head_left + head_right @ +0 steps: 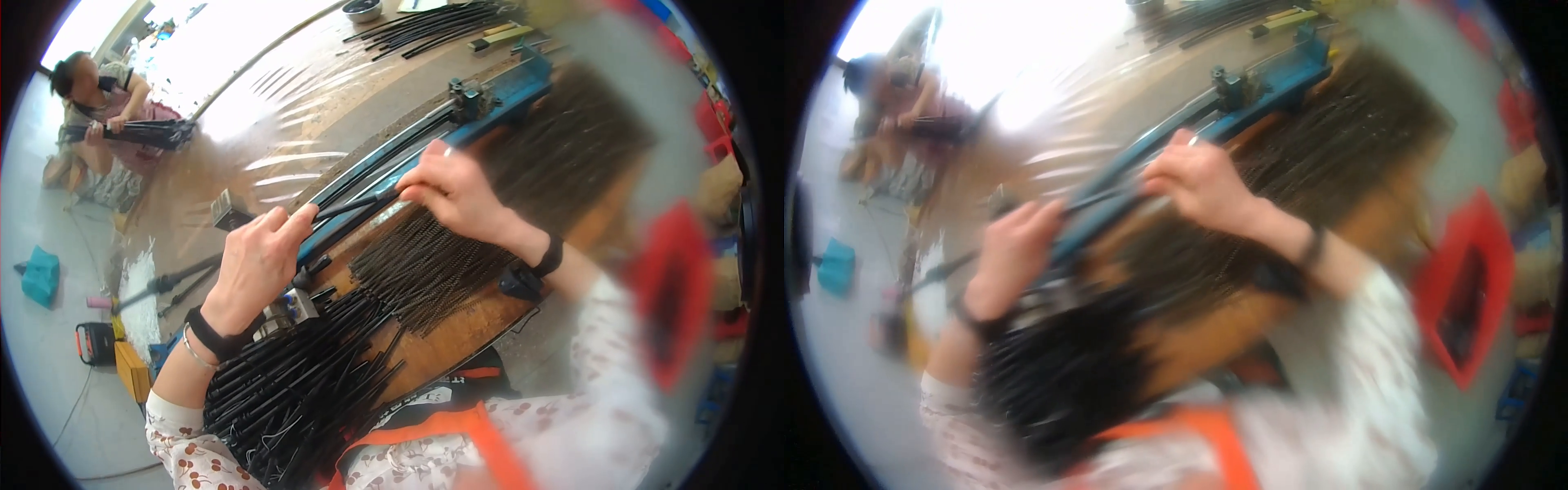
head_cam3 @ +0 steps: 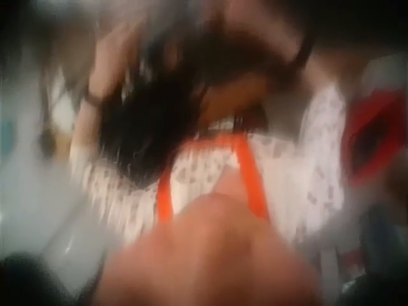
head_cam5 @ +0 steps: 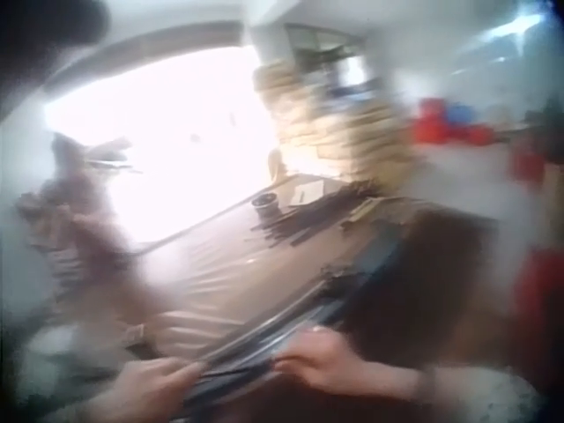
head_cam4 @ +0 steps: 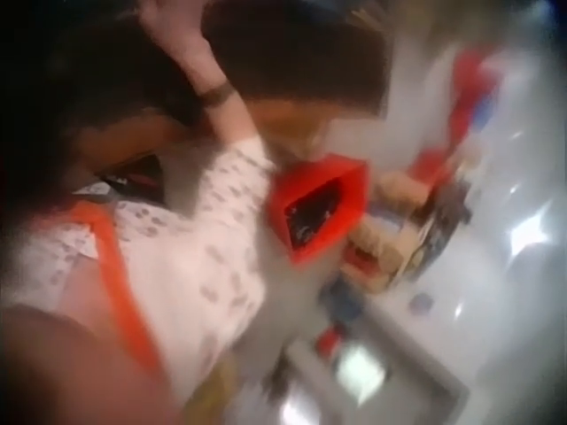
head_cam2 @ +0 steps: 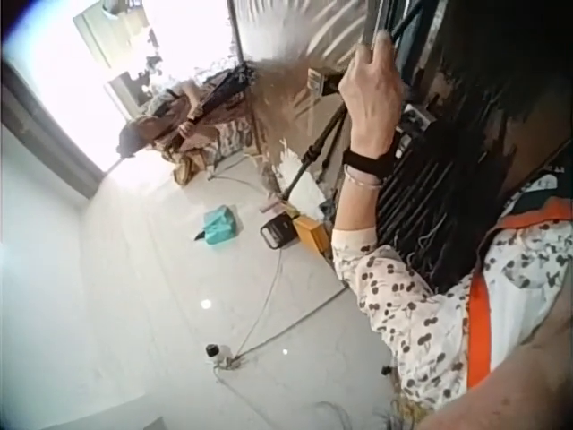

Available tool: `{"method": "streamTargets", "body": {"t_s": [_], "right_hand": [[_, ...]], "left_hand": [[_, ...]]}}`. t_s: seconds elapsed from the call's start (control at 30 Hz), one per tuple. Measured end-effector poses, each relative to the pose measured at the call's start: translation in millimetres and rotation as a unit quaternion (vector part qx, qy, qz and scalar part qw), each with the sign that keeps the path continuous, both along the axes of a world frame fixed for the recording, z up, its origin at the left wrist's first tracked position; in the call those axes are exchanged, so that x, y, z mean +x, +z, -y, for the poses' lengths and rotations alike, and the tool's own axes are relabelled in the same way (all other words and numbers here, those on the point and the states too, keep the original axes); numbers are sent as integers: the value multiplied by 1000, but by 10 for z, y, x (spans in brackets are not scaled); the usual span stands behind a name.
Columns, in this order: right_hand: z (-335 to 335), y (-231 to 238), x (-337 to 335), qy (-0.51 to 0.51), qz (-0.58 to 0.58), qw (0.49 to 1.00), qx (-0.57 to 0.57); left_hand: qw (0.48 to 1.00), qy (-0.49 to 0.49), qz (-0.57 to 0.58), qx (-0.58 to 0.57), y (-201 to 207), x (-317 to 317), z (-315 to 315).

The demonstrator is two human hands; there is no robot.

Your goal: Straightening and organizing long metal wires using a manual workbench jig.

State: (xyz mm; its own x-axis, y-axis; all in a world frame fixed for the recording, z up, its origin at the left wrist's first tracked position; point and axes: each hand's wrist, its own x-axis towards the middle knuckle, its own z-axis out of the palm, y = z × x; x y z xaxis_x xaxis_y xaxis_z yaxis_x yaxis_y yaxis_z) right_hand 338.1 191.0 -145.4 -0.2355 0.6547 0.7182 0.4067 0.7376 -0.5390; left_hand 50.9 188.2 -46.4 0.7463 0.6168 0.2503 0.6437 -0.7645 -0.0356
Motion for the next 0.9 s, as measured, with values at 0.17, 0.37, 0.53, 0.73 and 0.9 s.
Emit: {"method": "streamTargets", "body": {"t_s": [0.17,0.37,0.53,0.73,0.9], "right_hand": [[-100,-157,-40,37,-55,996,66],[-240,-377,784,-114,86,976,163],[-270,-287,811,-91,94,973,191],[-461,-436,1027,-186,94,959,192],[-198,-265,153,-30,-18,962,271]], "left_hand": [[1000,14,-19,-19,-68,253,5],[1000,-3,-22,-11,35,234,-182],[998,-2,-37,-52,13,487,-141],[998,47,-22,28,92,393,-59],[1000,15,-22,15,121,313,123]]}}
